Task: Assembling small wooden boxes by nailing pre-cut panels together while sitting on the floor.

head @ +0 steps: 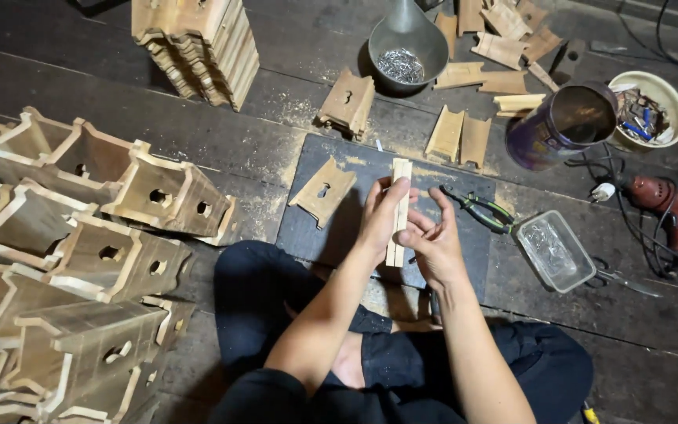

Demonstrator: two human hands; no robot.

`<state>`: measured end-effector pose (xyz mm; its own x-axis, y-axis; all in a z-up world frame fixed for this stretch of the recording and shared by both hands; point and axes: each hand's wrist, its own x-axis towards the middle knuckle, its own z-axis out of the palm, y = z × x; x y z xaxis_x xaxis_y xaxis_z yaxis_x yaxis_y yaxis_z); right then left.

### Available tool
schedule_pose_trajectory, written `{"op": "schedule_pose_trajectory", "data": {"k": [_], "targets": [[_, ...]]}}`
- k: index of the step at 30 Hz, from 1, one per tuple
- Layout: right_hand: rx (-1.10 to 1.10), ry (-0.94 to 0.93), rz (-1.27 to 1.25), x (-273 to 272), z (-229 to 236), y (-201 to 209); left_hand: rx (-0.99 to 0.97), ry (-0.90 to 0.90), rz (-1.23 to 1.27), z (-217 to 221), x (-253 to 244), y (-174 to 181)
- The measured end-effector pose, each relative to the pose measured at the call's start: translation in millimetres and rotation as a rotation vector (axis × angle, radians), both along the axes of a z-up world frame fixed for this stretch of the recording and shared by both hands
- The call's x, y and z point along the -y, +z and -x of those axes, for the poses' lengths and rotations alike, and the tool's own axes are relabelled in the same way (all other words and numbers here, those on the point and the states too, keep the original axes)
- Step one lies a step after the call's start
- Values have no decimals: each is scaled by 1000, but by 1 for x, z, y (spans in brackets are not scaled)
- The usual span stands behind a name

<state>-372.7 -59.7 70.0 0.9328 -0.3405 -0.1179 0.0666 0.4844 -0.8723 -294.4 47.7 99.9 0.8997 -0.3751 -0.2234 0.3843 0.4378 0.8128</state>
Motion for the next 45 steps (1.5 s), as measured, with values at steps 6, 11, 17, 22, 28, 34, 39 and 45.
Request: {"op": "schedule_pose_trajectory", "data": {"k": [6,11,17,22,28,34,39,45], "targets": [[7,-6,19,3,-4,-21,-67,-13,-72,-12,18,-48],[-99,-49,536,37,-39,-60,310,73,-660,-25,-21,-41],[-308,-10,1277,69,-91,-99,611,-156,-1502,-93,-85,-137],[-103,-135,474,79,-97,-92,665,-190,-1547,-115,-100,-157],[-22,-82,-541,42,-35,-11,610,150,-1265,-105,-97,-135],[-433,-2,-342,30,12,-80,183,385,-462,-100,-100,-135],[-423,179,753,69,27,-119,-135,211,8,-60,-123,-80],[-798,242,1223,127,43,-75,-182,7,51,-40,-141,-71]]}}
